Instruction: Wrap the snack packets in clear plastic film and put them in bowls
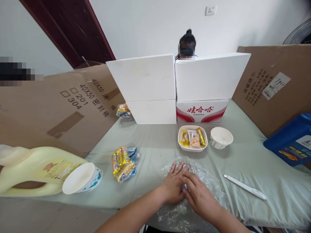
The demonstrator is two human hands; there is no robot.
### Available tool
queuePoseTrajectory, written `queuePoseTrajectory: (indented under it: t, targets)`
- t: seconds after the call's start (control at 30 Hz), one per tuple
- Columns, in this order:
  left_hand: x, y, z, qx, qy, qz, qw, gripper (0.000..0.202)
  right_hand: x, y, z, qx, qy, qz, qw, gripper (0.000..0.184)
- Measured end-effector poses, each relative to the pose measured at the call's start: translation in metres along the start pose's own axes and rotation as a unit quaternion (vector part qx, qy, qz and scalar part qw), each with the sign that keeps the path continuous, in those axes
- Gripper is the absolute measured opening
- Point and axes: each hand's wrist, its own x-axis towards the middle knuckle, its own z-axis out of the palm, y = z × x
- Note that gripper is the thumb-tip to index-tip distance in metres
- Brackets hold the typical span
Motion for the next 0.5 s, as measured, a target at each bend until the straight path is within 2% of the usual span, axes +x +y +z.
queuePoseTrajectory:
  t: [0.07,0.17,0.27,0.33,0.4,0.5]
  targets:
    - [0.005,-0.006,-0.004,-0.006,-0.012,-0.003,1.0,0.085,0.006,0.013,0.015,-0.014,0.002,-0.01,1.0,0.047]
    - [0.001,-0.031,-0.018,0.01,-0.01,-0.091,0.996,0.096,0.0,0.041,0.034,-0.099,0.024,0.064,0.993,0.048]
    - [-0.007,-0.052,-0.03,0.061,0.06,-0.267,0.96,0.07,-0.009,0.049,0.04,-0.177,0.034,0.132,0.975,0.056]
    - [-0.007,-0.056,-0.035,0.084,0.122,-0.341,0.928,0.054,-0.009,0.041,0.038,-0.192,0.027,0.13,0.972,0.054]
    - [0.0,-0.053,-0.036,0.077,0.162,-0.347,0.921,0.047,-0.004,0.03,0.036,-0.174,0.007,0.1,0.98,0.046]
    - [0.017,-0.048,-0.036,0.044,0.18,-0.334,0.924,0.035,0.007,0.02,0.035,-0.124,-0.033,0.047,0.991,0.041]
